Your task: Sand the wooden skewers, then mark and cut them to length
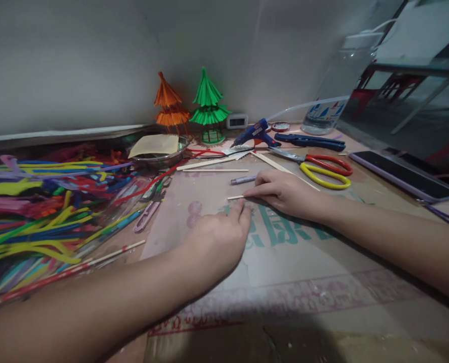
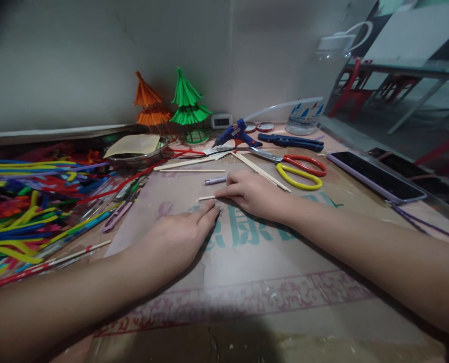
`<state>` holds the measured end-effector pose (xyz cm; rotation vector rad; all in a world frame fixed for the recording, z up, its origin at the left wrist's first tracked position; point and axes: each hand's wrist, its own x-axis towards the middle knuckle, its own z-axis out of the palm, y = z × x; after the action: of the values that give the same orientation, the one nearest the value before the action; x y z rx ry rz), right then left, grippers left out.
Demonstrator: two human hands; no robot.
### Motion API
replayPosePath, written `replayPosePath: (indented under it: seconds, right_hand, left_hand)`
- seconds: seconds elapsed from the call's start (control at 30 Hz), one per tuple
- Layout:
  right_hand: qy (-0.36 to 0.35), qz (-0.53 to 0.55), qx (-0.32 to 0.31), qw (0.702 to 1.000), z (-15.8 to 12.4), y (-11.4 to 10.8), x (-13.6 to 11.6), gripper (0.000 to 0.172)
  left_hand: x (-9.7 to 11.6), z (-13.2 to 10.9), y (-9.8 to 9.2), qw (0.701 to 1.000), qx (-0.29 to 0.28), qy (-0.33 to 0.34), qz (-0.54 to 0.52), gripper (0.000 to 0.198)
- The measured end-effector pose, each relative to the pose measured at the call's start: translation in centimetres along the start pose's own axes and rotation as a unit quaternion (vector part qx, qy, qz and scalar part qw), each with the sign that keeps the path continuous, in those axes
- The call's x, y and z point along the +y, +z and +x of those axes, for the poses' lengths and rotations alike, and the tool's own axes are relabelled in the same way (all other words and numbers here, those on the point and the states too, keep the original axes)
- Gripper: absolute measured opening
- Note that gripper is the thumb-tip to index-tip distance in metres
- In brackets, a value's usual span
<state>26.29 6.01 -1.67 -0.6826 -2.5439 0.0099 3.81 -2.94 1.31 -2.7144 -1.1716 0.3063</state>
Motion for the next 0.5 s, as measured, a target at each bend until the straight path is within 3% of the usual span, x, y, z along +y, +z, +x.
replayPosePath:
  seconds: [0.5]
  right_hand:
    - [0.015, -0.008, -0.024, 1.0, 0.06, -0.46, -0.69, 0.032]
  left_hand:
    - [0.35, -0.38, 0.66, 0.999, 0.027, 0.003, 0.026, 0.056]
